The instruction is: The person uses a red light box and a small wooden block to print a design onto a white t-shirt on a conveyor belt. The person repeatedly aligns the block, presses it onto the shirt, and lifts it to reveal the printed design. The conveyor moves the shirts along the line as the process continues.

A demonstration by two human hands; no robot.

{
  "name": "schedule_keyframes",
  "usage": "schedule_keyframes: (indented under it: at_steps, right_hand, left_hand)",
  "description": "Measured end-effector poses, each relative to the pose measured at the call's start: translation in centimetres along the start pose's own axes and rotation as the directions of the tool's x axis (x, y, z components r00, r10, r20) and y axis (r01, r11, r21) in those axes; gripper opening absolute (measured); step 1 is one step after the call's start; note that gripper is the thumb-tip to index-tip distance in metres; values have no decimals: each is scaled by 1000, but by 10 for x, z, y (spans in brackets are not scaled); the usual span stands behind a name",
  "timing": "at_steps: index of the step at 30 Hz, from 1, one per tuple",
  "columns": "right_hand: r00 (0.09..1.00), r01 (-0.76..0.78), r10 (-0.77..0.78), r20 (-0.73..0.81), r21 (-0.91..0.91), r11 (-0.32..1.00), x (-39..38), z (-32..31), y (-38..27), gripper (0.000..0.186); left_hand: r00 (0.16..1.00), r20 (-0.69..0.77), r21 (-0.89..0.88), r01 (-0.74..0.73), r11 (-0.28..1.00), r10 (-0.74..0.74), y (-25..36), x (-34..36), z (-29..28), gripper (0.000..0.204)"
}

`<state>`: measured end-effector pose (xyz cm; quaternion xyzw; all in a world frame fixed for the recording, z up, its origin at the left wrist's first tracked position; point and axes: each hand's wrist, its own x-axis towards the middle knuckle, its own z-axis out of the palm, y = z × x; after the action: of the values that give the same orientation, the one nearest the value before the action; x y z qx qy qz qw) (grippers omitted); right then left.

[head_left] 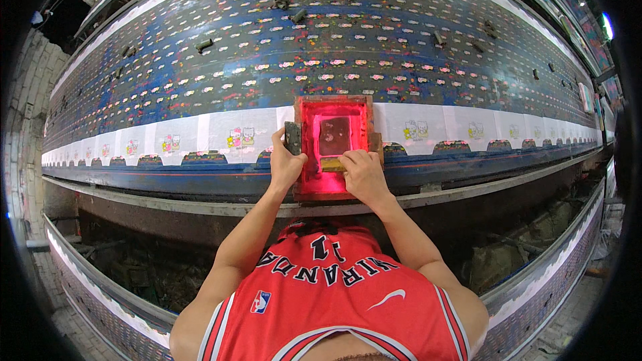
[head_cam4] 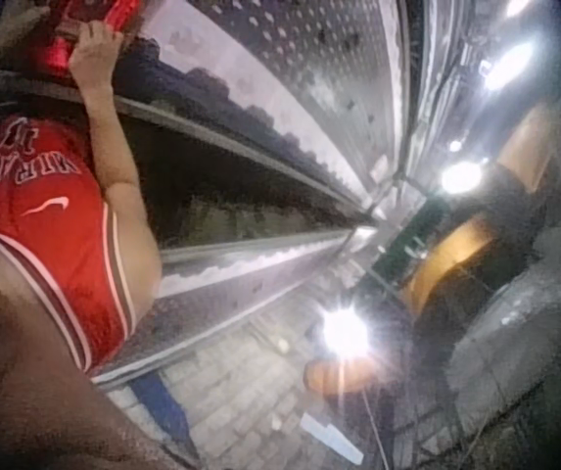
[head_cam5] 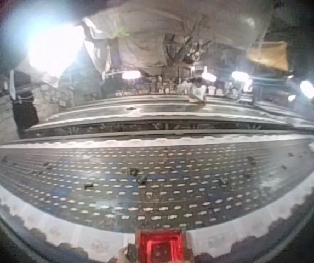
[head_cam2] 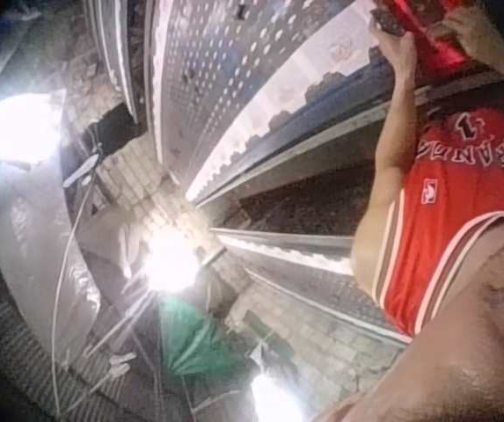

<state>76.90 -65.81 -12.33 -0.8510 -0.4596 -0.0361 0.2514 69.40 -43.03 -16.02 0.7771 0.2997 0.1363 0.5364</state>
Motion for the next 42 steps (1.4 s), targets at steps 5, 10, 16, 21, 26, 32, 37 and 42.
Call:
schedule_keyframes:
  at_steps: [5,10,16,21,26,32,37,42]
  right_hand:
    - [1000,5,-5,-14,1,1000,-2,-1,2,38]
    - [999,3,-3,-52,-1,1000,-1,2,1,34]
    - [997,26,-25,-69,6,1000,-21,-4,-11,28]
    - [993,50,-57,-107,-67,997,-21,9,-10,28]
    - [981,24,-53,-185,-155,988,32,32,21,24]
    - [994,-40,36,-104,-40,998,104,20,46,17]
    - [991,-86,78,-105,-71,994,101,26,48,19]
    - [996,-22,11,-91,-128,992,6,34,5,29]
  left_hand:
    - [1000,-1,2,15,1000,-15,-2,0,3,84]
    - [998,31,-3,45,999,-45,4,3,0,83]
    - [994,62,-47,99,994,-96,4,4,-4,86]
    - [995,64,-87,88,992,-83,-3,4,-5,86]
    - [996,71,-93,62,994,-55,-5,4,-3,84]
    - [999,41,-16,19,1000,-18,-9,7,-3,86]
    - [996,78,17,40,999,-41,-1,5,-3,84]
    - [999,-21,67,26,997,-24,3,1,-3,92]
